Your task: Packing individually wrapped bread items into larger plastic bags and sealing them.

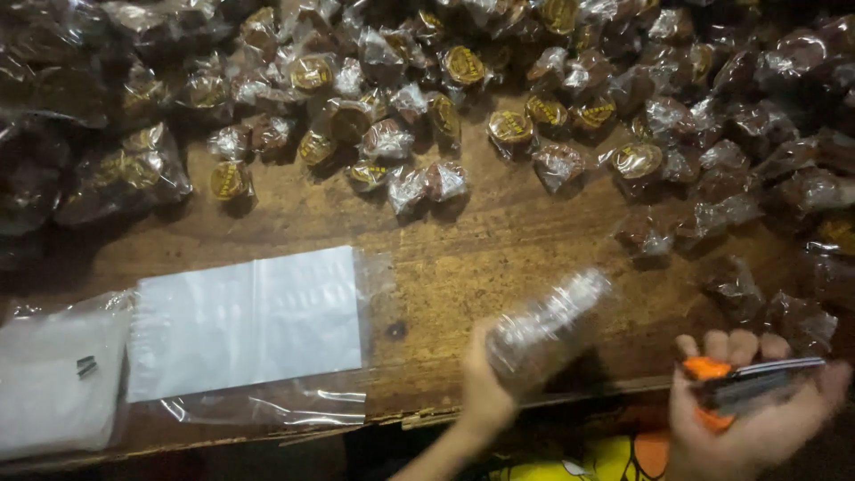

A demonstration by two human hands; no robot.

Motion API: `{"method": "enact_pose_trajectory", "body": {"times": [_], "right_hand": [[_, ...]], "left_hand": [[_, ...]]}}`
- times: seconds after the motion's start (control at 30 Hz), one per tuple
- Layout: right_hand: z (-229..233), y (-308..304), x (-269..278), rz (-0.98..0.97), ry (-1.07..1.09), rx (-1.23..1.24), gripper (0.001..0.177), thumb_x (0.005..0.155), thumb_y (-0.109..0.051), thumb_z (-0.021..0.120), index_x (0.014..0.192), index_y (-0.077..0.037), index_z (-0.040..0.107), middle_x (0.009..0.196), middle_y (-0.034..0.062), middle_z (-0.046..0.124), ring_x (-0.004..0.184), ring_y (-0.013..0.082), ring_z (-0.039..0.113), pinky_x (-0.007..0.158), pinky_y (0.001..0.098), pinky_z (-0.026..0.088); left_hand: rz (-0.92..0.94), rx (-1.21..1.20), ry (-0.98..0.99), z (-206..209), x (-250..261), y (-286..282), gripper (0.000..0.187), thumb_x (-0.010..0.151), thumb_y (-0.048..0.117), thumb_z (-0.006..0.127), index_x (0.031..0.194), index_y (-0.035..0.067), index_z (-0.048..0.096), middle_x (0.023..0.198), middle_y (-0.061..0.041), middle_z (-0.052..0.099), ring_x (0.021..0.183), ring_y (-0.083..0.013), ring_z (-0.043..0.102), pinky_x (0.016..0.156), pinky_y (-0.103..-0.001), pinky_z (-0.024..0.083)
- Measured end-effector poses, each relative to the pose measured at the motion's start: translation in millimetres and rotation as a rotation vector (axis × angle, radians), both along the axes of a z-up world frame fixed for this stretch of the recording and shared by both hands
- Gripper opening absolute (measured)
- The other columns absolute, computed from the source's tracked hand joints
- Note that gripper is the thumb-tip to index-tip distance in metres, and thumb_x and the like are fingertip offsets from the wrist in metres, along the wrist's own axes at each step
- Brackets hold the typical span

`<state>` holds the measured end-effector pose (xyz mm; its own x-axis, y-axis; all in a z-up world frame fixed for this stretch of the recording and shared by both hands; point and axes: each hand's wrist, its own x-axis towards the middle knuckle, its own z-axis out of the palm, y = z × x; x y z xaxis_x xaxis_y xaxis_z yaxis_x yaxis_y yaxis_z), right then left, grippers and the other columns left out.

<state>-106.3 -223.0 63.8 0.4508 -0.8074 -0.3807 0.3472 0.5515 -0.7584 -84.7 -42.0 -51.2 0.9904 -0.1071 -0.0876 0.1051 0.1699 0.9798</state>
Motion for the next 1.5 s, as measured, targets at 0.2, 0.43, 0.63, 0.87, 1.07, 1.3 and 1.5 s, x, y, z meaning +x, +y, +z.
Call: {"method": "enact_pose_trajectory", "body": {"times": [0.2,0.43,0.63,0.87,1.07,1.3,1.5], "right_hand": [[-86.6,-72.9,-37.2,-0.087,-0.046,0.485,0.033,0.107,-0.046,0.050,0.100,-0.015,0.057,0.095,-0.0021,0.063,0.090,0.0138,0.062,0.087,0.0355,0.053],[-128.7,-94.3,-54.3,-0.164,0.061,0.551,0.030,0.101,-0.047,0.058,0.100,-0.018,0.064,0.095,-0.0048,0.070,0.093,0.0130,0.070,0.097,0.0377,0.059],[-155.7,-93.9,-47.2,0.074,0.080,0.419,0.033,0.106,-0.053,0.047,0.099,-0.023,0.057,0.103,-0.0033,0.059,0.100,0.0116,0.061,0.098,0.0394,0.050],[-152.2,-108.8,-28.4,0.377,0.161,-0.341,0.035,0.106,-0.037,0.055,0.137,-0.021,0.050,0.098,0.0033,0.059,0.096,0.0192,0.058,0.092,0.0357,0.048],[-147.8,-133.6,5.1,0.996,0.924,-1.634,0.059,0.092,-0.029,0.061,0.150,-0.034,0.053,0.129,0.0088,0.063,0.123,0.0295,0.053,0.106,0.0469,0.039],[-134.7,-141.9,9.5,1.261,1.284,-1.668,0.058,0.094,-0.043,0.058,0.151,-0.043,0.047,0.134,0.0042,0.058,0.128,0.0264,0.051,0.107,0.0481,0.042],[-115.7,-147.1,75.3,1.004,0.818,-1.530,0.039,0.093,-0.025,0.066,0.132,-0.021,0.069,0.129,0.0020,0.069,0.121,0.0198,0.059,0.104,0.0401,0.048]], "left_hand": [[0.382,-0.118,0.688,115.7,92.9,82.9,0.090,0.074,0.022,0.071,0.157,0.036,0.041,0.110,-0.013,0.072,0.083,-0.0289,0.066,0.062,-0.040,0.052],[0.472,-0.621,-0.164,163.7,281.3,316.0,0.039,0.087,0.007,0.070,0.125,0.008,0.062,0.107,-0.009,0.065,0.100,-0.0228,0.064,0.093,-0.042,0.055],[0.686,-0.230,-0.167,191.7,185.1,214.0,0.050,0.079,0.045,0.057,0.118,0.014,0.055,0.118,-0.006,0.062,0.107,-0.0225,0.064,0.089,-0.039,0.059],[-0.158,1.526,0.022,-32.7,73.1,176.8,0.109,0.089,0.085,0.029,0.162,0.007,0.010,0.169,-0.024,-0.002,0.156,-0.0411,-0.003,0.121,-0.060,0.001],[-0.054,1.710,-0.194,-83.0,48.6,177.0,0.080,0.100,0.064,0.027,0.161,0.012,0.023,0.168,-0.016,0.019,0.155,-0.0358,0.013,0.119,-0.063,0.011],[0.053,1.453,-0.651,-88.8,37.7,184.9,0.062,0.088,-0.013,0.046,0.148,0.001,0.051,0.153,-0.017,0.052,0.144,-0.0333,0.049,0.123,-0.046,0.036],[0.233,1.464,-0.700,-48.0,36.0,182.3,0.045,0.102,0.017,0.053,0.142,-0.004,0.055,0.146,-0.022,0.058,0.137,-0.0393,0.053,0.119,-0.048,0.042]]}}
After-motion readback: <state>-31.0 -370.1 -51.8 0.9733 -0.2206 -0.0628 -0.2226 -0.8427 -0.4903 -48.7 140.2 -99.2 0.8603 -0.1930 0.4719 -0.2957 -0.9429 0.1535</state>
